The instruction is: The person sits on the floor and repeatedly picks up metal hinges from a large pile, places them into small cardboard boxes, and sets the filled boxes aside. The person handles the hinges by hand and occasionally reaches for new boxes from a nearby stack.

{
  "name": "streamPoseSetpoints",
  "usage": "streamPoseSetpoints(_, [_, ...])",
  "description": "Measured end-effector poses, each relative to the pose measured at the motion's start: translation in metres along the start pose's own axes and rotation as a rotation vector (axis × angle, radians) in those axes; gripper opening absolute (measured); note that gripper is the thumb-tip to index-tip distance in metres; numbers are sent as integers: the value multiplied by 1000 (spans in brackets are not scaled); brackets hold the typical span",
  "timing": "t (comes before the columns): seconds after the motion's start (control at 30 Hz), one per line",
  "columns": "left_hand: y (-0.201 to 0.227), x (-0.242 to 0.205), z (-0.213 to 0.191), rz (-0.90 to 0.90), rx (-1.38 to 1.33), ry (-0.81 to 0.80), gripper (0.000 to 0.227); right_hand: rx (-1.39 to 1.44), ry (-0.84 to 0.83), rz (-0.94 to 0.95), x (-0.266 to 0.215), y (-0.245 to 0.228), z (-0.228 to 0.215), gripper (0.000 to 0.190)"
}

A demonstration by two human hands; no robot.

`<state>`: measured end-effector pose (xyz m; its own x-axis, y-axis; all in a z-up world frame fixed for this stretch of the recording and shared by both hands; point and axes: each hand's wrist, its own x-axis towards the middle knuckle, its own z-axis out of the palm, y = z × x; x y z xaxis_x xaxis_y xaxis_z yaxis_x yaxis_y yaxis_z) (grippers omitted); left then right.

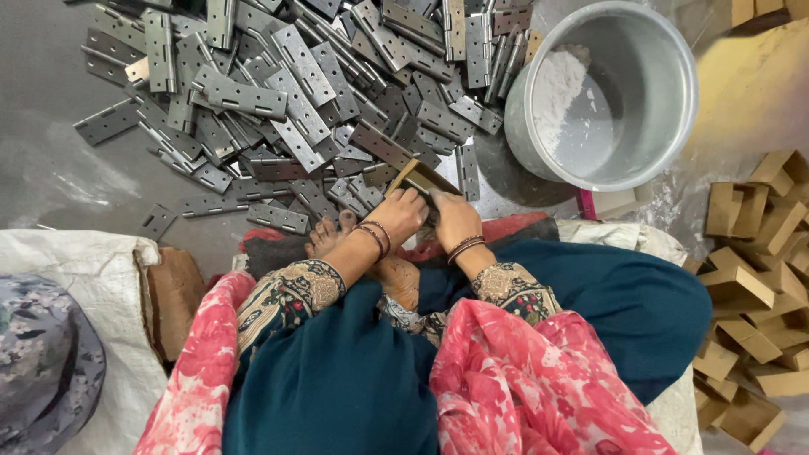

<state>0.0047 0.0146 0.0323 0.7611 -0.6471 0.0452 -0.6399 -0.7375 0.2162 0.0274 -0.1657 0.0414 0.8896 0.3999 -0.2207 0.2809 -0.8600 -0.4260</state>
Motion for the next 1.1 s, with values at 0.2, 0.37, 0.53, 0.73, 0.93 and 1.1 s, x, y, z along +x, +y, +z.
streamPoseSetpoints(0.2, [2, 2, -16, -31, -38, -99, 46, 96, 115, 15, -8, 2, 1, 42])
streamPoseSetpoints(0.37, [1, -4, -7, -34, -66, -77, 30, 149, 226, -20, -18, -5, 8, 39])
streamPoseSetpoints(0.53, [1, -5, -2, -24, -42, 4, 31, 48, 123, -115, -17, 6, 25, 30])
streamPoseSetpoints(0.73, [4, -3, -11, -16, 10, 80, 35, -83, -11, -185, -12, 39, 33, 15])
streamPoseSetpoints(0.93, [6, 5, 9, 95, 134, 48, 41, 652, 238, 357, -4, 67, -8, 28])
streamPoseSetpoints(1.1, [12, 17, 29, 152, 132, -137, 41, 106, 241, 163, 29, 79, -11, 50])
